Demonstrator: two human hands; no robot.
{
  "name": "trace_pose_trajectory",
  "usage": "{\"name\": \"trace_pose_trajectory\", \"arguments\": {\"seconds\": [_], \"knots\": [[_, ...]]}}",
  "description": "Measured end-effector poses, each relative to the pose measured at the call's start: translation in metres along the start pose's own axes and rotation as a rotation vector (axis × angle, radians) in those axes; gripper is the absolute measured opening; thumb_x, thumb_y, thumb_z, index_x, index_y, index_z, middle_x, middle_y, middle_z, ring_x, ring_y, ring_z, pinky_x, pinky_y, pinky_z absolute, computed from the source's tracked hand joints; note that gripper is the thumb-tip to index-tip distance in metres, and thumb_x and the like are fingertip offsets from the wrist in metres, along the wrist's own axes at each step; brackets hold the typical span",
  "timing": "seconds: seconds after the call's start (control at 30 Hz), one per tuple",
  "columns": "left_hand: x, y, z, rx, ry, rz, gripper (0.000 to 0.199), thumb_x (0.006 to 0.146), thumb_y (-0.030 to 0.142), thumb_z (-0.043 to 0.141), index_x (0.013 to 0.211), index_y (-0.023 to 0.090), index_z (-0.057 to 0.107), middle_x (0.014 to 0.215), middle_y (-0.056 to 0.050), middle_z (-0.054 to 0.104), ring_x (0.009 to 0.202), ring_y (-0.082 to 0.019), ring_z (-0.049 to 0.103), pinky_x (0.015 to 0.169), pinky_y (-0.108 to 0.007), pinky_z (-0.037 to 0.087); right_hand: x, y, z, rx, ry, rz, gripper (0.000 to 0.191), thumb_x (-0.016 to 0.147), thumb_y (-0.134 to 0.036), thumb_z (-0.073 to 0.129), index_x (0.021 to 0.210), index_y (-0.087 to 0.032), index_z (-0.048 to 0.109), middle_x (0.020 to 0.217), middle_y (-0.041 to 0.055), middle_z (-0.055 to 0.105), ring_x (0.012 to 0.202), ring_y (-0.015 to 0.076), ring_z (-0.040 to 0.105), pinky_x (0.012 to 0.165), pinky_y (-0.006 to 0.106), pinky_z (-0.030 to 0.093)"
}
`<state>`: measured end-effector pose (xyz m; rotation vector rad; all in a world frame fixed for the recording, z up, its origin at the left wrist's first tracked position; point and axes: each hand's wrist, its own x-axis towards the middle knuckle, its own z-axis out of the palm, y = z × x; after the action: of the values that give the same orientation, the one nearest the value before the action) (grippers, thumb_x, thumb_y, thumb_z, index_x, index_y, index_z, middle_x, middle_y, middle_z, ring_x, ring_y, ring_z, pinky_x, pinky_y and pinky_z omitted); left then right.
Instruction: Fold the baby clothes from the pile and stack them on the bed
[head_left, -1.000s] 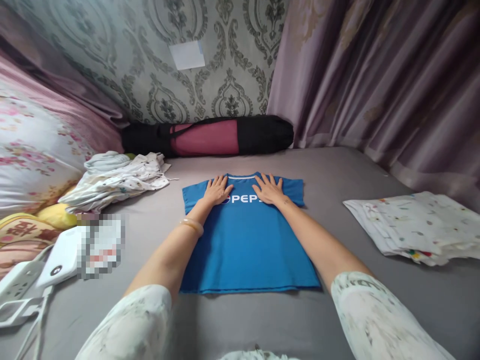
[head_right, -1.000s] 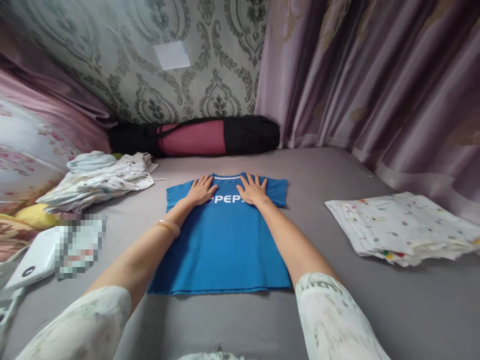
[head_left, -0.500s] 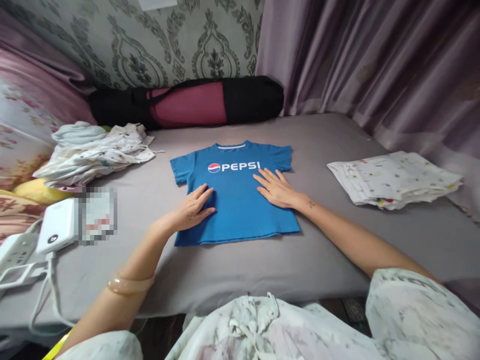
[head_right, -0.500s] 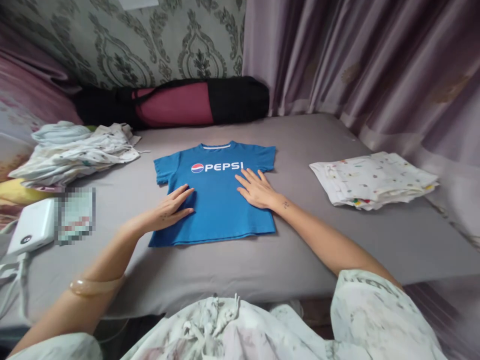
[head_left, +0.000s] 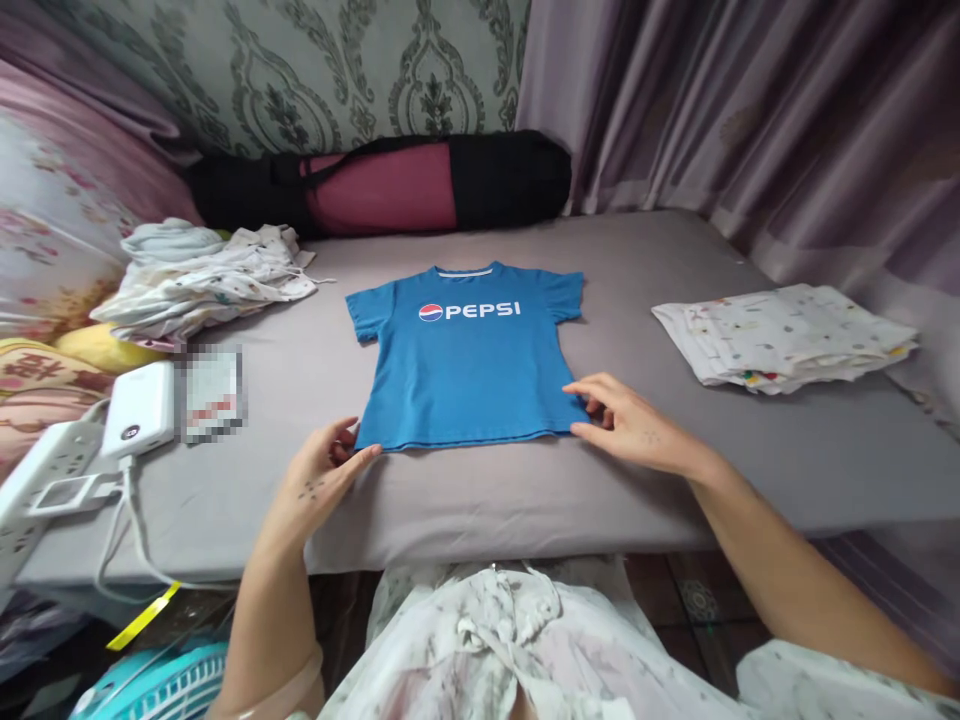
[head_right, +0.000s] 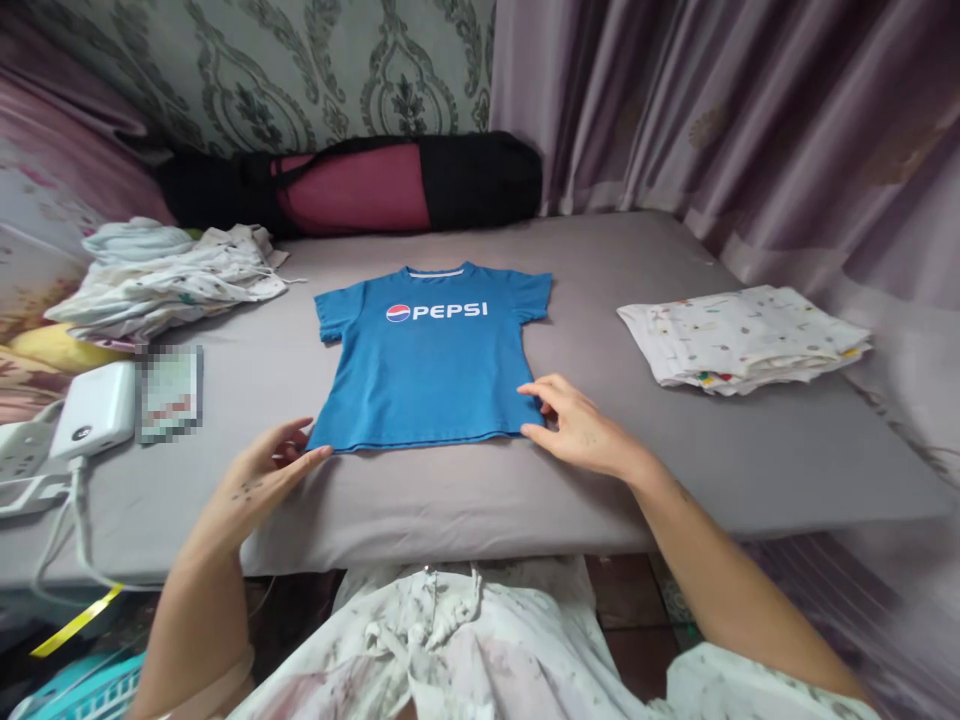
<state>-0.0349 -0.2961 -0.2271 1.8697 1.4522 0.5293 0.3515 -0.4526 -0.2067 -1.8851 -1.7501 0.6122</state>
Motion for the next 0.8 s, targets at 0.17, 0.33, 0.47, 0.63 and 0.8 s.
{"name": "trace_pose_trajectory", "arguments": {"seconds": [0.17,0.33,0.47,0.63,0.8], "knots": [[-0.001,0.008,0.003,-0.142,-0.032,-0.045,0.061,0.069,0.053,0.069,0.119,0.019,0.059,0.086,-0.001,0.057,0.063,-0.012,0.051,0.052,-0.023,0.043,-0.011,0.002,0.013,-0.069,0.060,-0.020,0.044,0.084,-0.024,0.052,0.127,-0.023,0.056,0.121,0.0091,0.056,0.085,0.0171,0.062,0.082,0.033,0.053],[-0.005,0.008,0.004,-0.284,-0.082,-0.049,0.063,0.070,0.041,0.065,0.127,0.018,0.053,0.088,0.000,0.053,0.060,-0.009,0.047,0.051,-0.022,0.042,-0.009,0.001,0.024,-0.195,0.215,-0.012,0.039,0.084,-0.019,0.045,0.119,-0.023,0.060,0.117,0.0094,0.060,0.085,0.0199,0.064,0.081,0.035,0.052],[-0.006,0.009,0.007,-0.318,-0.074,-0.032,0.060,0.071,0.037,0.061,0.127,0.019,0.053,0.087,0.000,0.054,0.060,-0.009,0.046,0.053,-0.021,0.041,-0.005,-0.001,0.031,-0.281,0.286,0.045,0.030,0.085,-0.025,0.047,0.109,-0.025,0.063,0.111,0.0086,0.063,0.085,0.0229,0.065,0.075,0.036,0.052],[-0.001,0.008,0.016,-0.278,0.065,-0.014,0.046,0.071,0.034,0.059,0.114,0.018,0.063,0.082,0.000,0.056,0.063,-0.011,0.047,0.061,-0.024,0.044,0.001,0.002,0.035,-0.327,0.324,0.044,0.019,0.087,-0.029,0.046,0.096,-0.027,0.063,0.101,0.0078,0.065,0.081,0.0253,0.065,0.073,0.039,0.052],[0.001,0.012,0.027,-0.190,0.202,-0.030,0.039,0.069,0.027,0.054,0.103,0.019,0.072,0.078,-0.001,0.056,0.061,-0.012,0.048,0.063,-0.026,0.046,0.002,0.006,0.035,-0.335,0.343,0.034,0.019,0.086,-0.024,0.044,0.095,-0.027,0.060,0.102,0.0079,0.065,0.087,0.0258,0.065,0.076,0.039,0.051]]}}
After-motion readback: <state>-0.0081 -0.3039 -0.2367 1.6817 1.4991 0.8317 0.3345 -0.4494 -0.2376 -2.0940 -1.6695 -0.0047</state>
